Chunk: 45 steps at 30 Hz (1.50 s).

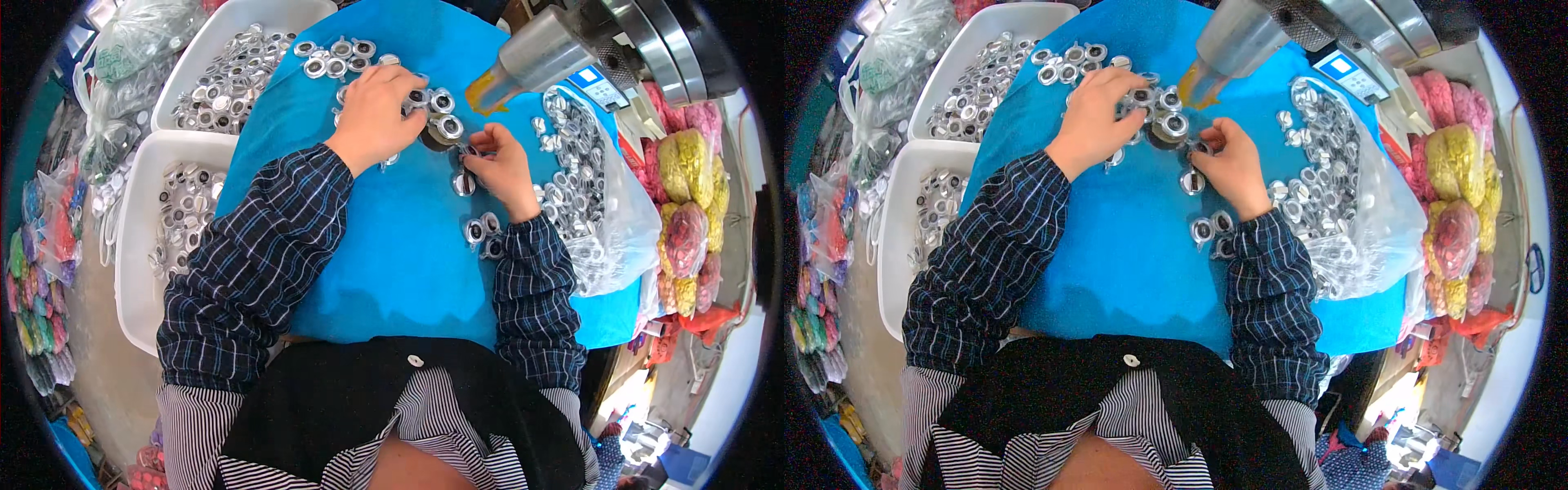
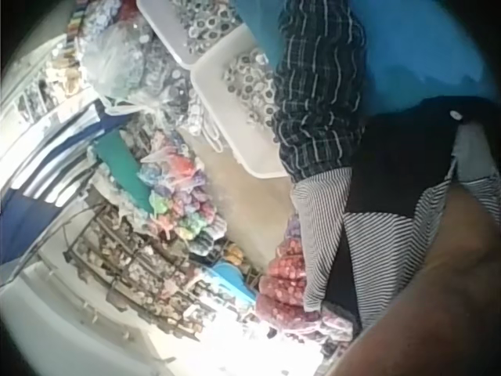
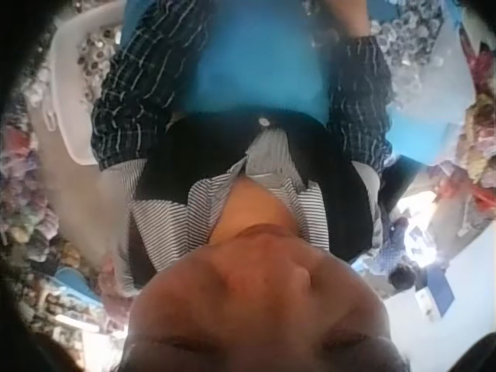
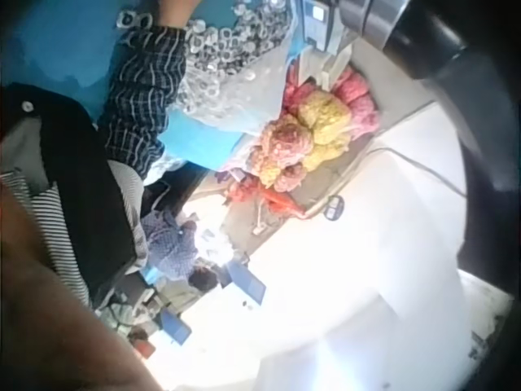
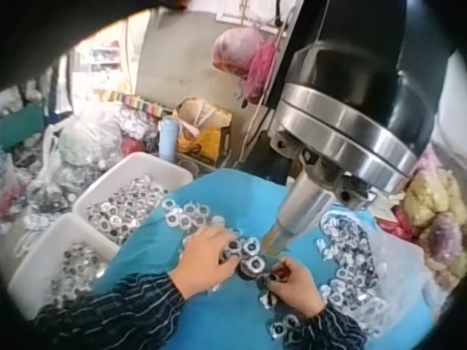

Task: Assembling small metal components using a manual press machine at a workstation.

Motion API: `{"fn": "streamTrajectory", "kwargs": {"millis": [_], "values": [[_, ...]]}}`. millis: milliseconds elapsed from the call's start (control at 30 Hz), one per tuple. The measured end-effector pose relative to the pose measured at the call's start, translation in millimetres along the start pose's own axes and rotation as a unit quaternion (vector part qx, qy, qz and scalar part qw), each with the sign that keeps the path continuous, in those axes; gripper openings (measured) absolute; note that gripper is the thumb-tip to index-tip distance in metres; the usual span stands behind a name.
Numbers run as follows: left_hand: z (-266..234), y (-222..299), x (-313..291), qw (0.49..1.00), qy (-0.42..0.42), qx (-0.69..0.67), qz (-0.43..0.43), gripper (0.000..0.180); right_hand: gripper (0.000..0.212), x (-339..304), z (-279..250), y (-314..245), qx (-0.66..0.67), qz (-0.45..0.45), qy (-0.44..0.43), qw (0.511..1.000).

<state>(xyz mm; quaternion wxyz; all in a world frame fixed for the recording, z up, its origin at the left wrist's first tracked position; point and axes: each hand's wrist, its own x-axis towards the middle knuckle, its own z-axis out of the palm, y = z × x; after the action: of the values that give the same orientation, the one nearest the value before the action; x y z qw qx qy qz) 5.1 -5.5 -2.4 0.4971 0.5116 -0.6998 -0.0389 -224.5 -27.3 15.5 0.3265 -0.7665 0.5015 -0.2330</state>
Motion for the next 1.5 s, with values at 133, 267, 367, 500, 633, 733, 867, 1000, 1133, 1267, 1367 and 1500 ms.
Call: {"fn": "streamTrajectory", "kwargs": {"millis": [133,267,367,500,633,733,867,1000,1133,1267,1367,1500], "values": [[-1.3,3.0,0.2,1.000,-0.014,-0.002,-0.012,0.030,0.051,-0.8,-0.7,2.8,0.085,0.016,0.034,0.996],[-2.4,4.6,-1.0,1.000,-0.018,0.015,-0.019,0.030,0.049,1.4,-0.9,5.2,0.159,0.018,0.046,0.986],[-2.9,4.0,-0.1,0.999,-0.033,0.005,-0.015,0.030,0.048,2.6,-2.4,5.2,0.224,0.022,0.051,0.973],[0.6,9.1,0.1,0.999,-0.031,0.001,0.027,0.029,0.047,1.5,-1.4,0.8,0.278,0.020,0.065,0.958],[7.9,17.3,-1.5,0.996,-0.046,0.020,0.076,0.026,0.051,3.1,6.5,-8.6,0.312,0.009,0.096,0.945],[8.4,14.2,-0.5,0.997,-0.040,0.012,0.070,0.024,0.057,5.9,14.2,-17.4,0.228,-0.037,0.103,0.967],[1.5,0.1,3.9,1.000,-0.003,-0.012,0.019,0.020,0.059,8.9,24.5,-25.0,0.108,-0.120,0.113,0.980],[-2.0,-6.2,3.1,1.000,0.019,0.000,-0.006,0.018,0.060,9.1,27.7,-23.6,0.169,-0.187,0.101,0.962],[-4.1,-5.9,1.5,0.999,0.028,0.020,-0.020,0.017,0.061,-4.8,-4.3,-17.2,0.141,-0.057,0.051,0.987],[-1.6,-2.0,-0.3,1.000,0.023,0.007,-0.016,0.018,0.062,-27.9,-31.3,-9.7,-0.150,-0.017,-0.047,0.987],[3.9,4.2,-0.7,1.000,0.009,0.002,0.005,0.019,0.061,-22.3,-28.4,-3.2,-0.106,0.009,-0.042,0.993],[9.8,11.8,-1.0,0.997,-0.009,0.004,0.071,0.024,0.060,-6.3,-14.7,-2.1,0.065,0.011,0.009,0.998]]}}
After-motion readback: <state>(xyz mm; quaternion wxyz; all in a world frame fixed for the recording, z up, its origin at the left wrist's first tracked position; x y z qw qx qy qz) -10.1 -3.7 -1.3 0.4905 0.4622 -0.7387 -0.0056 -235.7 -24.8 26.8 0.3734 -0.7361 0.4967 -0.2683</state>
